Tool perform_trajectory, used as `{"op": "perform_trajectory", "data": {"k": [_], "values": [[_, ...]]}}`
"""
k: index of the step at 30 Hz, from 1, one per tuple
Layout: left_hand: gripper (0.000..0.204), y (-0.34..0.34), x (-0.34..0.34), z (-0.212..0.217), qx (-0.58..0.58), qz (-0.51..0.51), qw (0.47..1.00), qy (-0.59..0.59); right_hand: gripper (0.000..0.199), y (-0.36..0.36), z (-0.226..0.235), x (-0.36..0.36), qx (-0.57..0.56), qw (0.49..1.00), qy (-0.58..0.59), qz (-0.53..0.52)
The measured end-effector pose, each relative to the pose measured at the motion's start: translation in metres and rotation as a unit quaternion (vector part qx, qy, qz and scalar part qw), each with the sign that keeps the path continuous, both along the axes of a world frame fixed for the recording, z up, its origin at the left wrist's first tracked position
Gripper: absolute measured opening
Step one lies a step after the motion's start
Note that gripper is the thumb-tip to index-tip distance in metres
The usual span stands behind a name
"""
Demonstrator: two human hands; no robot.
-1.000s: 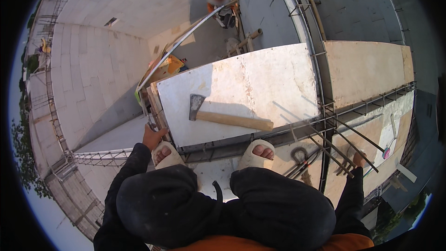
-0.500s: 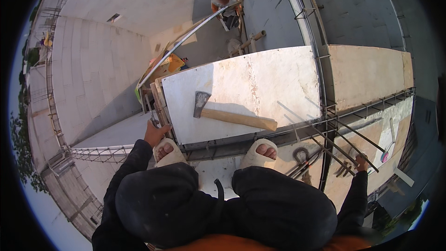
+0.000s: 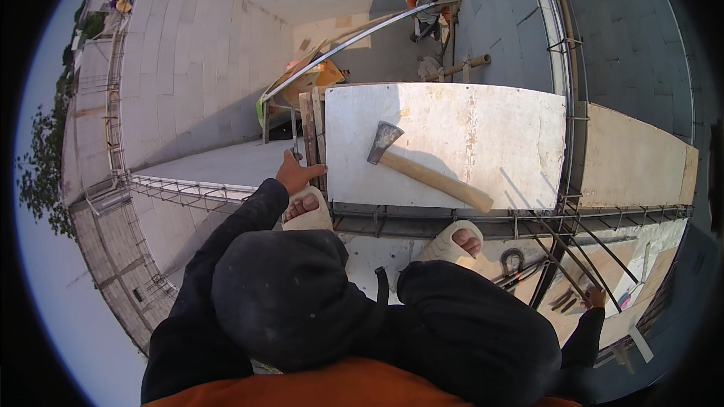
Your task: The person is assembling a scaffolding structure on a rooftop. They position a white board onto a metal frame, secure it with a hammer and nails, and then attach a metal rod to the frame.
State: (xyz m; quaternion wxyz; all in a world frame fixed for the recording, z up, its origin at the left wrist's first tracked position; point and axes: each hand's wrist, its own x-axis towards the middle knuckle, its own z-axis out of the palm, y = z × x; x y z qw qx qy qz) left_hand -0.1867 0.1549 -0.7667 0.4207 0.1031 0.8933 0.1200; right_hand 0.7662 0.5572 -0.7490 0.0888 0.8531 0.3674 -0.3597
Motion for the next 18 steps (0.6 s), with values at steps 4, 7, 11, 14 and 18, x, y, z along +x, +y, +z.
{"op": "perform_trajectory", "data": {"k": [4,7,11,14,18], "values": [[0.13,0.003,-0.001,-0.013,0.004,-0.01,1.0,0.013,0.026,-0.002,0.005,0.017,0.009,1.0,-0.013,-0.022],[0.129,0.001,-0.002,-0.019,0.001,-0.006,1.0,0.008,0.025,-0.003,0.018,0.026,0.009,0.999,0.041,-0.025],[0.129,0.002,-0.016,-0.013,0.001,-0.024,0.999,0.024,0.018,-0.021,0.017,-0.002,0.039,0.996,0.086,-0.006],[0.109,-0.027,-0.021,-0.028,0.046,0.005,0.999,0.01,0.023,-0.01,0.02,-0.032,0.074,0.996,0.041,0.016],[0.078,0.008,-0.004,-0.015,0.099,0.049,0.993,-0.048,0.031,-0.009,0.045,-0.05,0.143,0.985,-0.043,0.09]]}}
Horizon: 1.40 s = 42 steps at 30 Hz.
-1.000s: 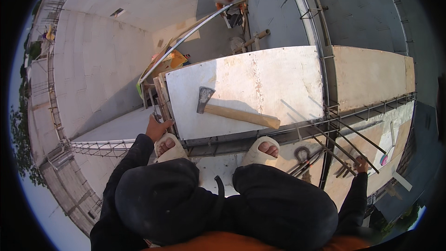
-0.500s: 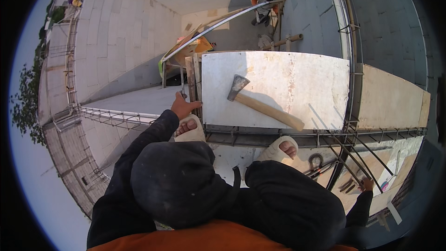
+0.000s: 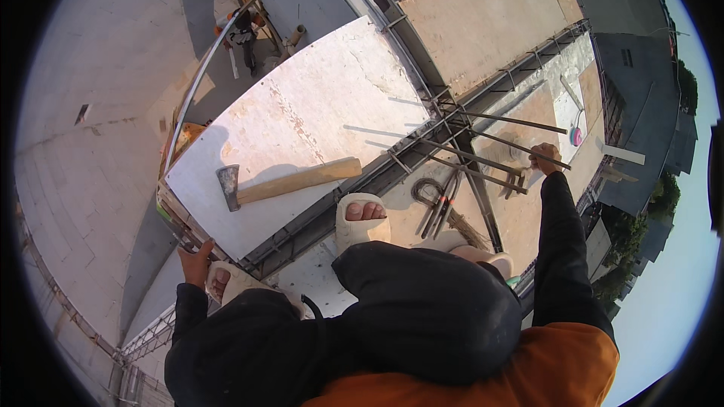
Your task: The person is assembling a scaffolding structure on a rooftop. They position a white board onto a metal frame, secure it with a hammer and nails, and then attach a metal rod to the frame.
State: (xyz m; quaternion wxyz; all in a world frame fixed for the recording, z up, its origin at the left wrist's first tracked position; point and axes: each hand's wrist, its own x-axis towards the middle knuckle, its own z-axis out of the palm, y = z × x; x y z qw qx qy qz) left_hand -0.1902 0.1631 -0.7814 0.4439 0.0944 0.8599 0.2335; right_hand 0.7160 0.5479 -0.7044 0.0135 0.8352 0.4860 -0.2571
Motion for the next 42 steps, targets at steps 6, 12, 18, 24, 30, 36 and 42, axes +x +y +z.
{"op": "perform_trajectory", "data": {"k": [6,12,18,24,30,36,42], "values": [[0.097,-0.021,-0.015,-0.031,-0.013,-0.01,0.999,-0.042,0.031,-0.008,0.054,-0.009,0.002,0.986,0.127,-0.107],[0.085,-0.02,-0.001,-0.022,-0.006,0.01,1.0,-0.016,0.035,0.002,0.155,-0.029,0.109,0.937,0.297,-0.151],[0.073,0.022,-0.002,0.002,-0.048,-0.041,0.998,-0.017,0.024,0.046,0.28,-0.207,0.089,0.948,0.301,-0.052],[0.143,-0.009,-0.017,-0.008,-0.126,-0.093,0.988,-0.011,0.03,0.029,0.251,-0.417,-0.082,0.88,0.408,0.228],[0.13,0.002,0.005,0.017,-0.119,-0.099,0.987,0.046,0.041,0.015,0.154,-0.577,-0.194,0.816,0.423,0.342],[0.111,-0.004,0.004,0.021,-0.046,-0.069,0.996,0.041,0.04,-0.029,0.093,-0.725,-0.306,0.703,0.378,0.519],[0.115,-0.019,0.01,0.015,0.045,-0.023,0.997,0.057,0.042,-0.103,0.034,-0.764,-0.375,0.697,0.261,0.553]]}}
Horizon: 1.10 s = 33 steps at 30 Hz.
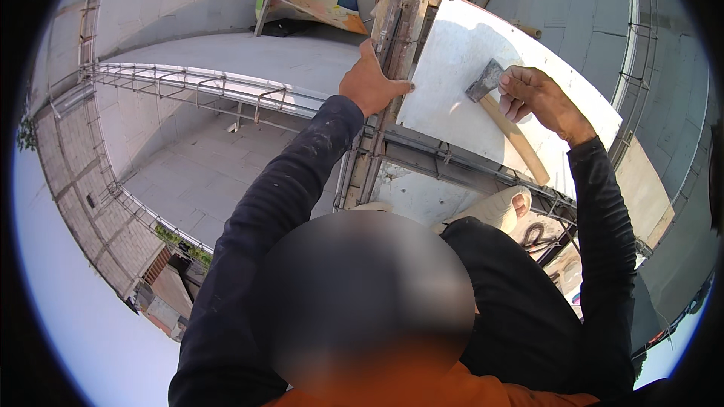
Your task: The person is assembling a scaffolding structure on a rooftop. They position a white board onto a metal frame, secure it with a hammer and nails, and then attach a metal rod to the frame.
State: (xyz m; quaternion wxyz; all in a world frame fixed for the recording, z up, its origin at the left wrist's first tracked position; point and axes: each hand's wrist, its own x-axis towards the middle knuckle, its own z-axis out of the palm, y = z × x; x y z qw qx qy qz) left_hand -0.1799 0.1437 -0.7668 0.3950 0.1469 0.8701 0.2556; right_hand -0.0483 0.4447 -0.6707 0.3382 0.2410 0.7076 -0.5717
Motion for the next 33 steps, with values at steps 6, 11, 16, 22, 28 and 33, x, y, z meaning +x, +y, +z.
{"op": "perform_trajectory", "data": {"k": [6,11,16,22,28,33], "values": [[0.119,-0.018,0.007,-0.025,0.118,0.029,0.992,0.037,0.037,-0.081,-0.057,0.01,-0.086,0.987,-0.01,-0.138],[0.105,-0.033,0.01,-0.019,0.189,0.065,0.98,0.027,0.032,-0.125,-0.066,0.011,-0.143,0.956,0.004,-0.258],[0.06,-0.039,0.034,0.003,0.259,0.015,0.907,0.33,0.032,-0.143,-0.059,0.014,-0.168,0.951,0.001,-0.258],[0.024,-0.056,0.04,0.02,0.338,0.103,0.929,-0.112,0.039,-0.166,-0.056,0.005,-0.208,0.954,-0.002,-0.214],[0.017,-0.038,0.05,0.011,0.348,0.194,0.903,-0.16,0.051,-0.147,-0.057,0.006,-0.047,0.986,0.033,-0.156],[0.011,-0.023,0.063,0.002,0.295,-0.18,0.93,0.127,0.052,-0.075,-0.068,0.066,0.384,0.917,0.081,-0.077]]}}
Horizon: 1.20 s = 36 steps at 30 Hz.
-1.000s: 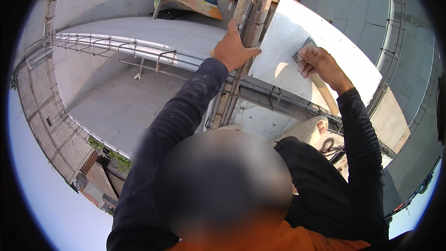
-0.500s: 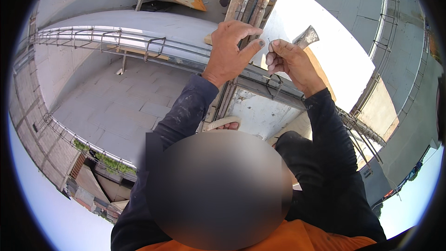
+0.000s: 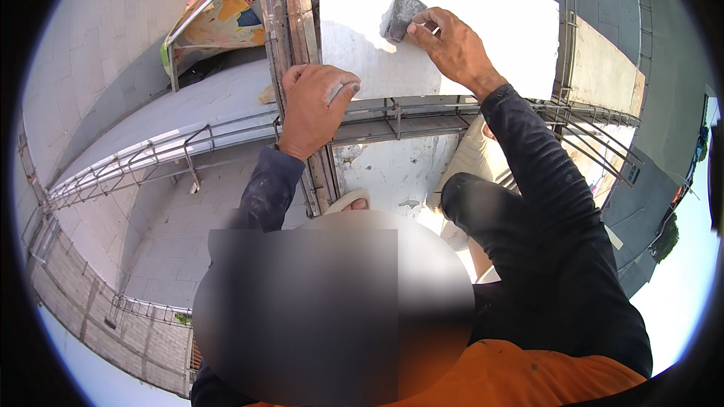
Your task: The person is assembling a scaffolding structure on a rooftop. They position a white board onto a metal frame, secure it with a hammer and nails, and then attach a metal rod to the frame.
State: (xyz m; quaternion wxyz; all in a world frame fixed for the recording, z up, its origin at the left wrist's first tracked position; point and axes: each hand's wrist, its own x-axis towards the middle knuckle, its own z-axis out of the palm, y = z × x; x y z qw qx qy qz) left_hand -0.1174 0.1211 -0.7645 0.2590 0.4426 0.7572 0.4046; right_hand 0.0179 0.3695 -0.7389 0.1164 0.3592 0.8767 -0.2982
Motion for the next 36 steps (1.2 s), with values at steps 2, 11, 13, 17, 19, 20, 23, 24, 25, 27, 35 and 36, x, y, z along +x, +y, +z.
{"op": "perform_trajectory", "data": {"k": [2,11,13,17,19,20,23,24,25,27,35,36], "values": [[0.011,0.002,0.003,-0.007,-0.019,-0.083,0.995,0.052,0.056,0.021,-0.002,0.041,0.095,0.993,-0.043,0.058],[0.01,0.004,0.006,-0.022,-0.049,-0.139,0.979,0.137,0.061,0.031,-0.023,0.094,0.112,0.987,-0.093,0.064],[0.009,0.005,0.008,-0.024,-0.044,-0.138,0.978,0.149,0.061,0.036,-0.014,0.088,0.067,0.989,-0.121,0.06],[0.009,0.004,0.009,-0.026,-0.034,-0.131,0.976,0.168,0.059,0.025,0.035,0.074,-0.059,0.986,-0.157,0.011],[0.009,0.002,0.008,-0.027,-0.028,-0.132,0.976,0.173,0.055,0.008,0.061,0.075,-0.101,0.985,-0.142,-0.005],[0.009,0.002,0.007,-0.028,-0.026,-0.132,0.976,0.173,0.056,0.0,0.067,0.084,-0.105,0.992,-0.069,0.001],[0.01,0.002,0.006,-0.027,-0.019,-0.124,0.976,0.176,0.059,-0.022,0.079,0.11,-0.163,0.986,0.042,-0.002],[0.01,0.001,0.006,-0.027,-0.016,-0.119,0.977,0.178,0.06,-0.029,0.084,0.111,-0.21,0.978,0.008,-0.017],[0.01,0.002,0.007,-0.028,-0.013,-0.121,0.978,0.171,0.061,-0.035,0.091,0.112,-0.253,0.966,-0.029,-0.035],[0.01,0.002,0.006,-0.029,-0.013,-0.119,0.979,0.165,0.06,-0.051,0.09,0.119,-0.243,0.968,-0.018,-0.052],[0.01,0.0,0.008,-0.03,-0.006,-0.112,0.977,0.18,0.06,-0.102,0.088,0.13,-0.347,0.932,-0.051,-0.095],[0.009,0.0,0.008,-0.03,-0.007,-0.111,0.977,0.18,0.06,-0.105,0.085,0.13,-0.366,0.921,-0.091,-0.101]]}}
